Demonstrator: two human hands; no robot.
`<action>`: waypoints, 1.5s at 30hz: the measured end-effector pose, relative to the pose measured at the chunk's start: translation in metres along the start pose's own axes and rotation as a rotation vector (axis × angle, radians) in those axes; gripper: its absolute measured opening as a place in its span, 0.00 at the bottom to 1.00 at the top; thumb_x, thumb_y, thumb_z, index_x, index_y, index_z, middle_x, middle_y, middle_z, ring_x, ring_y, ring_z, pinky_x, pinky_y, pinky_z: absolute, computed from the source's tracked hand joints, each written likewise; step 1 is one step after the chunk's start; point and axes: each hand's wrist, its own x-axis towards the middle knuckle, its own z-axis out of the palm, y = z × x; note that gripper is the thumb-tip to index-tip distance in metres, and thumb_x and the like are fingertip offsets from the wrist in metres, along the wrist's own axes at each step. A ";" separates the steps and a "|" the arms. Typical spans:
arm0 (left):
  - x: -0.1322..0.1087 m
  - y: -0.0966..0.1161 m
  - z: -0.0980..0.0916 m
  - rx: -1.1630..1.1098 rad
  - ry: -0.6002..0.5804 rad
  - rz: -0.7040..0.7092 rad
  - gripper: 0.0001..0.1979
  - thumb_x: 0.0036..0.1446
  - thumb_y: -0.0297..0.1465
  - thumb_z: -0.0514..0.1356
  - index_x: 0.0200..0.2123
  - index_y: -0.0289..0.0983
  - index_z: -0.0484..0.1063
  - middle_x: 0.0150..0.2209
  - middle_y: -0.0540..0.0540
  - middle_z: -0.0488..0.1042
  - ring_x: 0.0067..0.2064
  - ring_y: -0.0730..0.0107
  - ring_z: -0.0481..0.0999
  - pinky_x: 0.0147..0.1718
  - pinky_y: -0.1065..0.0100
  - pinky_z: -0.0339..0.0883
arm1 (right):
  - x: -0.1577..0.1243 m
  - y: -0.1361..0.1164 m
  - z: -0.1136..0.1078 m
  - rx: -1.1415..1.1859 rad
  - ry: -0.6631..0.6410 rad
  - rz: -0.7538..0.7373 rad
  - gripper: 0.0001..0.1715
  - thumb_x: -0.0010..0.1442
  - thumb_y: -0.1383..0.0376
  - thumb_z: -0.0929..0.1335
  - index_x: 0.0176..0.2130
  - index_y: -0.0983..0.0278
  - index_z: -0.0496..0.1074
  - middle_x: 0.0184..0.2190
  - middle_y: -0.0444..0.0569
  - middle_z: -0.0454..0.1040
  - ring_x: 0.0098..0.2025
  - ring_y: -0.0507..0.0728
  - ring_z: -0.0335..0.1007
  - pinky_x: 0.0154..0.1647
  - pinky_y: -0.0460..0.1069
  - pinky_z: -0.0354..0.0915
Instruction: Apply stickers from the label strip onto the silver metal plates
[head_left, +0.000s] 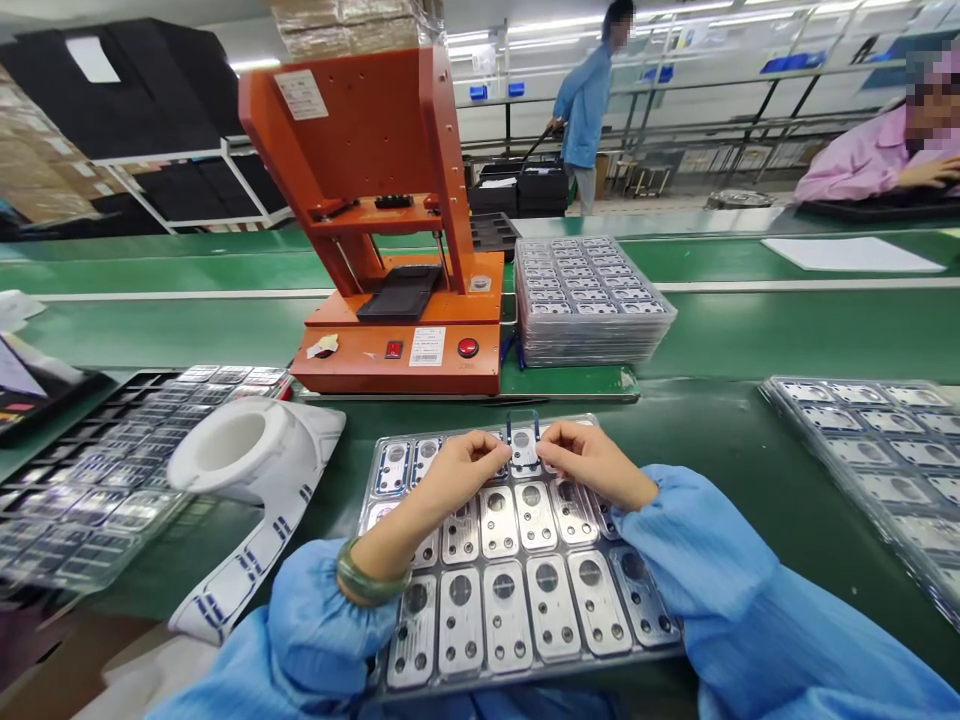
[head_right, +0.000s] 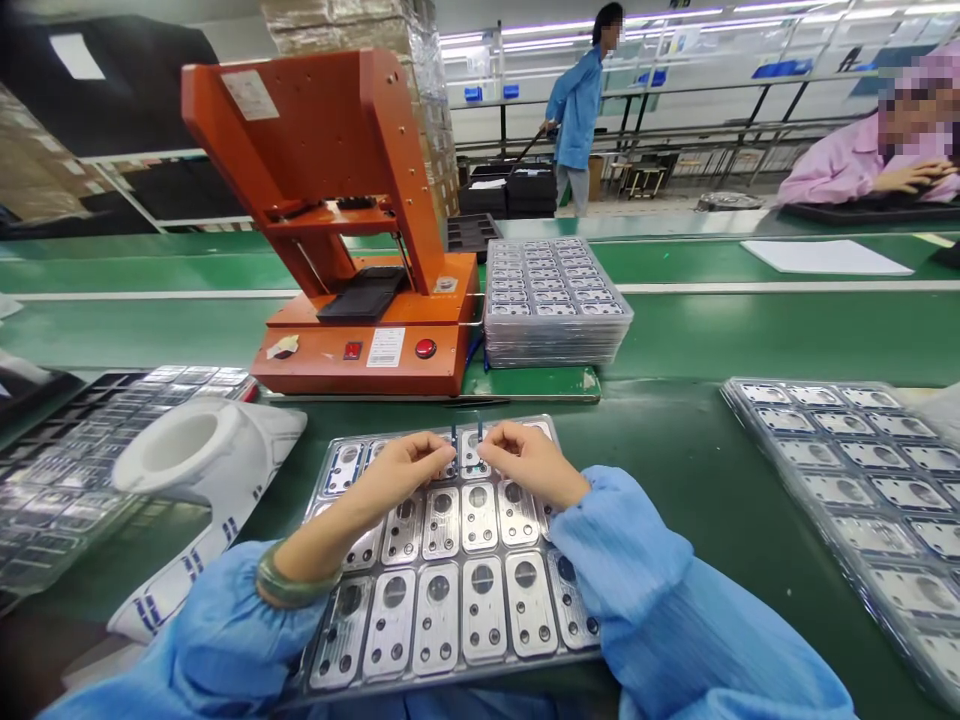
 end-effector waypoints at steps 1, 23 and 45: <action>0.001 0.000 0.001 0.028 0.026 0.018 0.13 0.52 0.41 0.57 0.24 0.37 0.67 0.23 0.53 0.65 0.25 0.73 0.64 0.26 0.70 0.58 | 0.000 0.001 0.000 -0.038 0.020 -0.018 0.15 0.54 0.54 0.67 0.28 0.64 0.67 0.22 0.41 0.66 0.24 0.51 0.61 0.26 0.47 0.59; 0.007 -0.021 0.017 0.370 0.113 0.230 0.09 0.55 0.32 0.57 0.24 0.37 0.72 0.33 0.47 0.68 0.39 0.64 0.71 0.41 0.62 0.64 | 0.000 0.010 0.013 -0.495 0.130 -0.009 0.10 0.54 0.65 0.64 0.22 0.62 0.64 0.19 0.41 0.67 0.23 0.52 0.62 0.25 0.46 0.55; 0.004 -0.022 0.018 0.381 0.124 0.236 0.08 0.55 0.31 0.56 0.25 0.38 0.72 0.32 0.48 0.68 0.38 0.65 0.70 0.41 0.62 0.63 | 0.000 0.013 0.013 -0.503 0.138 -0.012 0.10 0.54 0.64 0.65 0.22 0.62 0.65 0.19 0.40 0.67 0.23 0.52 0.62 0.24 0.46 0.55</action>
